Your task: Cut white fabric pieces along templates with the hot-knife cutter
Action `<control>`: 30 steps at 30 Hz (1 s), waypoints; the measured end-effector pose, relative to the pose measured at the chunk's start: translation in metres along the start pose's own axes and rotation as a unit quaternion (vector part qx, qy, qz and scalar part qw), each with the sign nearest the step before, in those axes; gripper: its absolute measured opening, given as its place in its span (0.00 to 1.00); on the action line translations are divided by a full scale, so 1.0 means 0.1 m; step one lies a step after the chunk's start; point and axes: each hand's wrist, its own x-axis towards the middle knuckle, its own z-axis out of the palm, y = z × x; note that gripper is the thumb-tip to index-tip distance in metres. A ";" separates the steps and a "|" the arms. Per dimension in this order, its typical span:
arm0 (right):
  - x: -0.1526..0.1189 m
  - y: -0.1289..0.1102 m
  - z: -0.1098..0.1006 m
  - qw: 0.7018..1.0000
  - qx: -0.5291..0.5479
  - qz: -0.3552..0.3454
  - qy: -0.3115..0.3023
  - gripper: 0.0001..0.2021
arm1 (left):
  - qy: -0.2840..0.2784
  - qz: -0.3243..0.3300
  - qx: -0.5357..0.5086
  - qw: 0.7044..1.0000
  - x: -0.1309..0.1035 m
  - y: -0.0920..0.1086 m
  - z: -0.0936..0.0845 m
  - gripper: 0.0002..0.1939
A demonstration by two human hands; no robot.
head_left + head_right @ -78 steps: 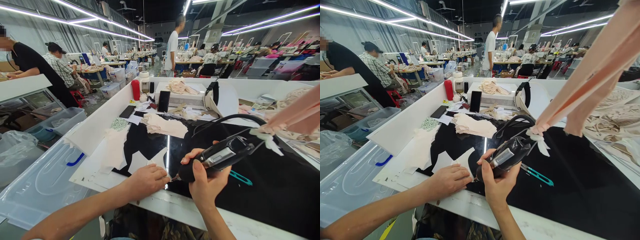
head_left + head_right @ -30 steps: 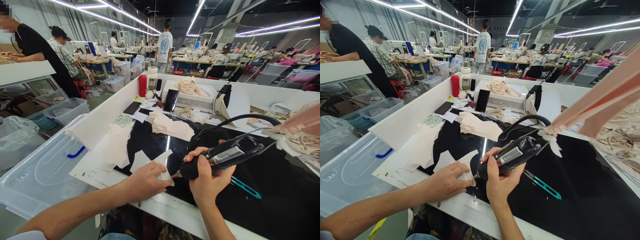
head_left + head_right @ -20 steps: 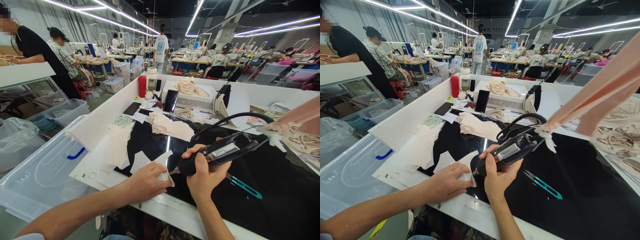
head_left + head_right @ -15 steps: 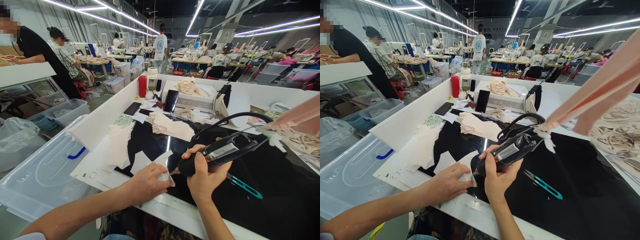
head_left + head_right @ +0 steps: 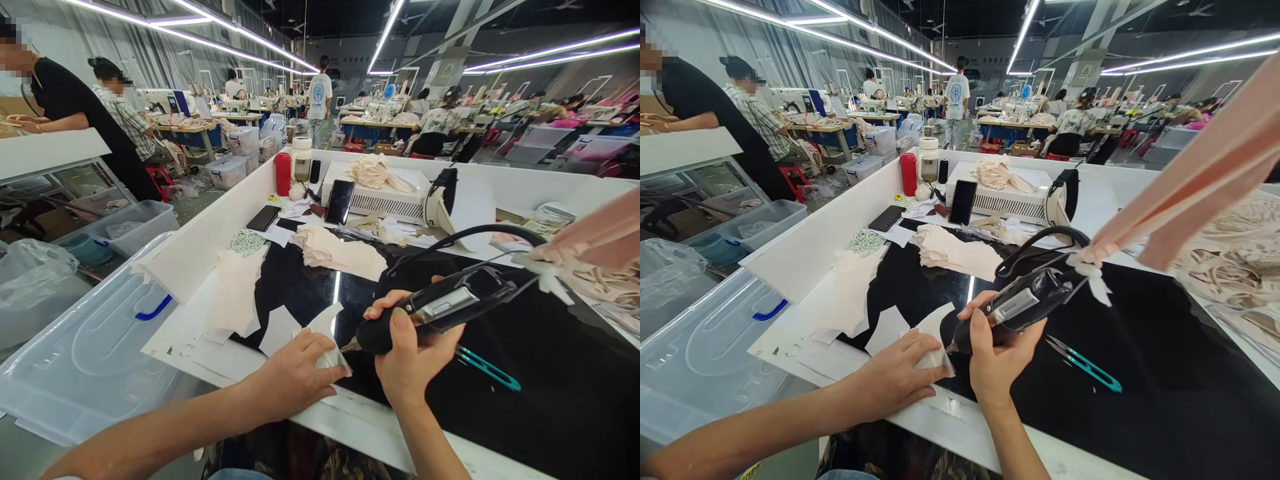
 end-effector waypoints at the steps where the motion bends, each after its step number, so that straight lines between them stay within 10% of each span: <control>1: -0.01 0.01 0.00 1.000 0.000 -0.001 -0.002 0.28 | 0.000 0.001 -0.001 1.000 0.00 0.00 0.00 0.19; 14: -0.08 -0.06 -0.10 1.000 -0.005 0.007 -0.006 0.28 | -0.003 -0.031 0.006 0.999 -0.07 0.32 -0.06 0.27; 30: -0.12 -0.09 -0.15 1.000 0.007 0.003 -0.003 0.29 | -0.035 0.039 -0.016 0.998 0.07 -0.10 -0.14 0.12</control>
